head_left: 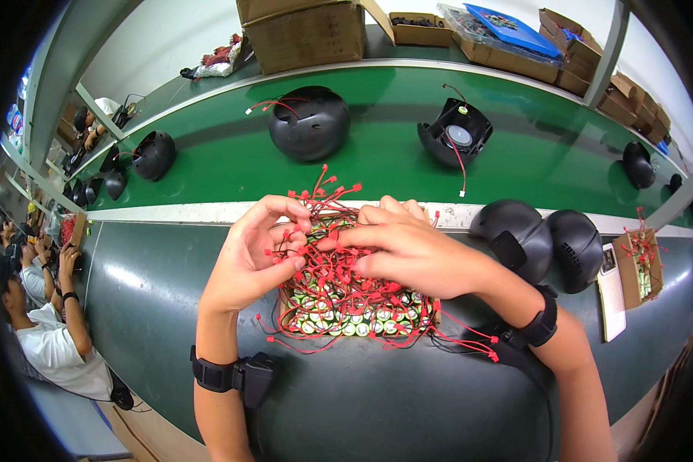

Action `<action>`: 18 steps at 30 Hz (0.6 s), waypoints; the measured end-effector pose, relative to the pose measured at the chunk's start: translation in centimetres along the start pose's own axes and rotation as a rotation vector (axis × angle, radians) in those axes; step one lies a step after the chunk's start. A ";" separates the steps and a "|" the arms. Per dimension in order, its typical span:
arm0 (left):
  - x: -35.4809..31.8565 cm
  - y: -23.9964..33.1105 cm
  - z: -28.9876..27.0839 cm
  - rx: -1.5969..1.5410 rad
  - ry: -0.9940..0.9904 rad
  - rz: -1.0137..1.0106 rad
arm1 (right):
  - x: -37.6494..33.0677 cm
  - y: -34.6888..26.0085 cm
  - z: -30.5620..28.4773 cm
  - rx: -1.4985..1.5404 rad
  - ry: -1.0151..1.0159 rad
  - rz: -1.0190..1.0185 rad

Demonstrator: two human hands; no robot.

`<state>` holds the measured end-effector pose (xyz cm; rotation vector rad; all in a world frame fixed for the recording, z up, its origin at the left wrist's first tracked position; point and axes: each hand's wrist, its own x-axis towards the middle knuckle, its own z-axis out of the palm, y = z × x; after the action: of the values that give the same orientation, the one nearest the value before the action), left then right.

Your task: Assembling small electronic speaker components by connecting internal wires and snapping plastic housing pieces together.

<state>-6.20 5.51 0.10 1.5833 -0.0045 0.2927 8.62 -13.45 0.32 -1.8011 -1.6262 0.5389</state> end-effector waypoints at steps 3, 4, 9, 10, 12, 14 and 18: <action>0.2 0.1 -0.1 -0.005 0.000 0.007 | -0.1 -0.3 0.9 -0.051 0.084 0.001; 0.2 0.1 -0.3 -0.026 -0.020 -0.012 | 0.1 -0.3 0.7 0.019 0.056 0.035; -0.1 0.6 -0.7 0.122 -0.029 -0.014 | 0.5 1.0 0.7 0.288 0.051 0.021; -0.1 0.7 -0.8 0.247 -0.107 0.000 | 0.4 0.7 0.4 0.328 0.062 0.054; -0.2 1.9 -0.2 0.359 -0.135 -0.020 | 0.5 1.4 0.2 0.288 0.059 0.000; 0.1 1.8 0.4 0.513 -0.136 0.035 | 0.3 1.2 0.1 0.118 0.082 -0.105; 0.2 2.8 1.4 0.784 -0.138 0.048 | 0.1 0.5 -0.3 0.089 0.050 -0.052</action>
<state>-6.27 4.03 2.88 2.3831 -0.0385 0.2313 9.22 -13.38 0.20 -1.6895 -1.5858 0.5304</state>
